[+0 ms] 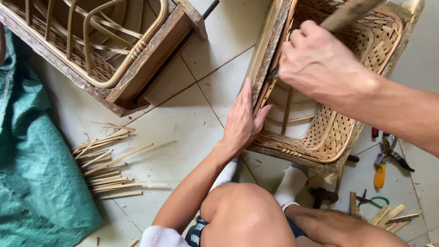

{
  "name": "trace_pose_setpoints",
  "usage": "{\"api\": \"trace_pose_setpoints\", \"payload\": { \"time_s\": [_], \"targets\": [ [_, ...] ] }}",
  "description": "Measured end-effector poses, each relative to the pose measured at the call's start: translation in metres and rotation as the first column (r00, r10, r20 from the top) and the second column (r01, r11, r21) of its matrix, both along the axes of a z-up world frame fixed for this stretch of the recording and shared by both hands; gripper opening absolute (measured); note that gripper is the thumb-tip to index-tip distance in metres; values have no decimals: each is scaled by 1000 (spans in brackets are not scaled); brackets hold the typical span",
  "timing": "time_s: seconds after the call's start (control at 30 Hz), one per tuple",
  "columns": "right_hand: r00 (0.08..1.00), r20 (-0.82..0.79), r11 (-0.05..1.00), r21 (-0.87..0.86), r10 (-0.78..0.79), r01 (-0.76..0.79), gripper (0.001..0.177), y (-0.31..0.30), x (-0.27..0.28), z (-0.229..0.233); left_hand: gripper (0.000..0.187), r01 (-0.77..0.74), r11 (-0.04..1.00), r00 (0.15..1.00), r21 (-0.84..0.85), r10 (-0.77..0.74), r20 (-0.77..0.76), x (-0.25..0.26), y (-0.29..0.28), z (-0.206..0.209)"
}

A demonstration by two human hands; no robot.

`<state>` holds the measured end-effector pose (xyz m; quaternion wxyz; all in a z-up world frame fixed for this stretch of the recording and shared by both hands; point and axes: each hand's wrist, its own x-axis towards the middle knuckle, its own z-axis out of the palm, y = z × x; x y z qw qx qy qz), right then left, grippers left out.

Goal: The person is assembling a woven basket by fitting a bamboo rim into a wooden mold. They use a hammer to tap the rim into place and a knife to trim excess material, then adjust the rim by hand to ensure a snug fit.

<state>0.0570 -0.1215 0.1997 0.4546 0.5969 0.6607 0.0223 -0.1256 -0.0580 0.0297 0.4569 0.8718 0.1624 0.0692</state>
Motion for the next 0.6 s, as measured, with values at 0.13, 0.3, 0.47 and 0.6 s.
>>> {"api": "trace_pose_setpoints", "payload": {
  "time_s": [0.13, 0.3, 0.47, 0.6],
  "targets": [
    [995, -95, 994, -106, -21, 11, 22, 34, -6, 1, 93, 0, 999, 1000, -41, 0, -9, 16, 5, -5],
    [969, -232, 984, -175, -79, 38, 23, 83, -11, -4, 84, -12, 989, 999, -144, 6, -44, 19, 9, 4],
    [972, -231, 985, -174, -33, -7, 27, 103, 5, -26, 91, -31, 991, 997, -129, 22, -73, 17, 8, 9],
    [939, -340, 997, -71, -49, 26, 15, 97, 39, -37, 95, -26, 994, 989, -110, 9, -148, 20, 8, 6]
  ]
}}
